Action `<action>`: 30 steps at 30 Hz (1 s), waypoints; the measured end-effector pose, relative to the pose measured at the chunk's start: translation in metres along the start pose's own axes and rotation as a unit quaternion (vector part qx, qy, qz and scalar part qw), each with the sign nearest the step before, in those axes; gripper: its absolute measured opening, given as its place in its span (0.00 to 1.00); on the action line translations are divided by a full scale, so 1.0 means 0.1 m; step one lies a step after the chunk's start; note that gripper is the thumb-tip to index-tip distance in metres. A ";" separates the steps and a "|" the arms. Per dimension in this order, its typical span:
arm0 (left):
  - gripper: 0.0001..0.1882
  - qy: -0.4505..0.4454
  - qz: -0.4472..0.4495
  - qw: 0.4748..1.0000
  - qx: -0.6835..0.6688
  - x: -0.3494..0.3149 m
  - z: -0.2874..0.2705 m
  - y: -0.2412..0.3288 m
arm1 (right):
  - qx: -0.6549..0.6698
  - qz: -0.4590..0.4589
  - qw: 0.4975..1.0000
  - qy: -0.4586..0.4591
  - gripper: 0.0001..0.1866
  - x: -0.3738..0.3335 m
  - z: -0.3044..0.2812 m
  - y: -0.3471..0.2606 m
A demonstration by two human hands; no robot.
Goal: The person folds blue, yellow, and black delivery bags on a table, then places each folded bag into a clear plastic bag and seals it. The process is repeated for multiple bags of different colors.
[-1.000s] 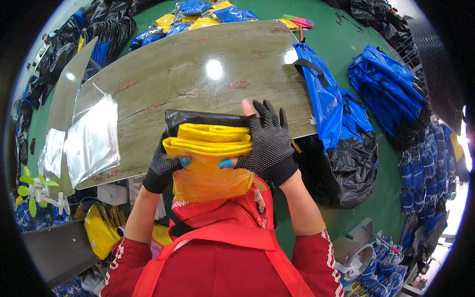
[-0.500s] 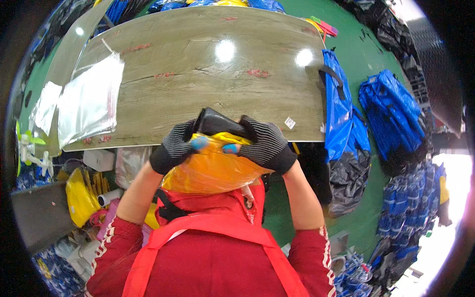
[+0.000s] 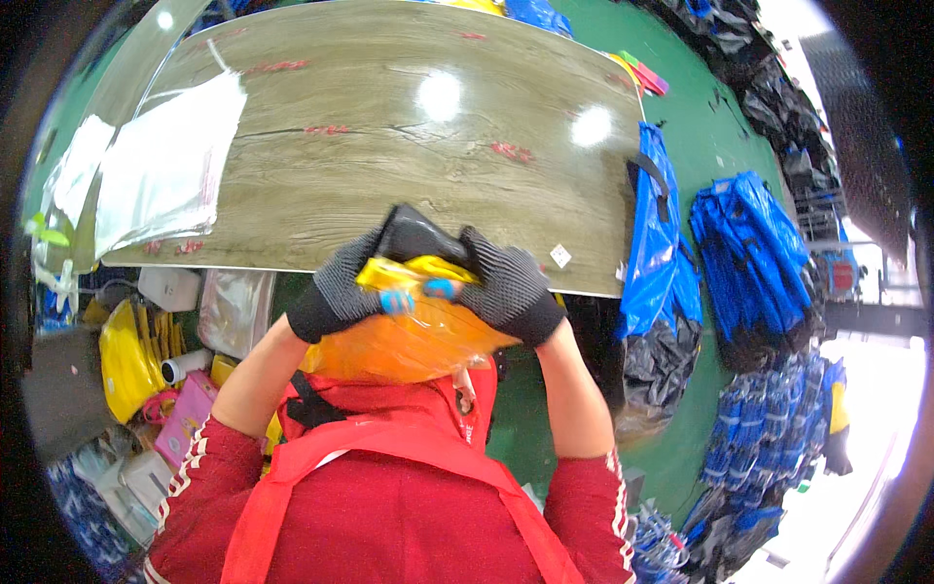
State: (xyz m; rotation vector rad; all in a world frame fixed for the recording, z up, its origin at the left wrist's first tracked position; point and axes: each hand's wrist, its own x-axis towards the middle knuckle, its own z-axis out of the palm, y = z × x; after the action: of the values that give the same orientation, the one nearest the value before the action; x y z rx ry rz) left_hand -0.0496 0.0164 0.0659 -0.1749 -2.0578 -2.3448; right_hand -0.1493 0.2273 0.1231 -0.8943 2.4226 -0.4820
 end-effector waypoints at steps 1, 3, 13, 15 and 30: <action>0.29 0.019 -0.059 0.998 0.000 0.04 -0.07 -0.01 | 0.065 -0.005 0.998 0.003 0.42 0.05 -0.03 0.02; 0.25 0.053 -0.134 0.990 -0.002 0.07 -0.22 -0.09 | 0.293 -0.122 0.948 -0.008 0.41 0.10 -0.02 0.13; 0.28 0.242 0.099 0.954 0.145 -0.10 -0.47 -0.54 | 0.402 -0.152 0.874 0.229 0.22 -0.15 0.54 0.68; 0.22 0.230 0.126 0.954 0.148 -0.08 -0.46 -0.48 | 0.416 -0.143 0.861 0.255 0.19 -0.16 0.57 0.66; 0.10 0.211 0.112 0.951 0.199 0.15 -0.37 0.10 | 0.369 0.039 0.875 0.313 0.11 -0.12 0.15 0.38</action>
State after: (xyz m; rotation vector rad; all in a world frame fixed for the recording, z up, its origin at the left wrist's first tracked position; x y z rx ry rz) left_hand -0.0664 -0.0206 0.0729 0.0902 -2.0974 -1.6228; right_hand -0.1518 0.2600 0.0964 -0.3120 2.4248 -1.7339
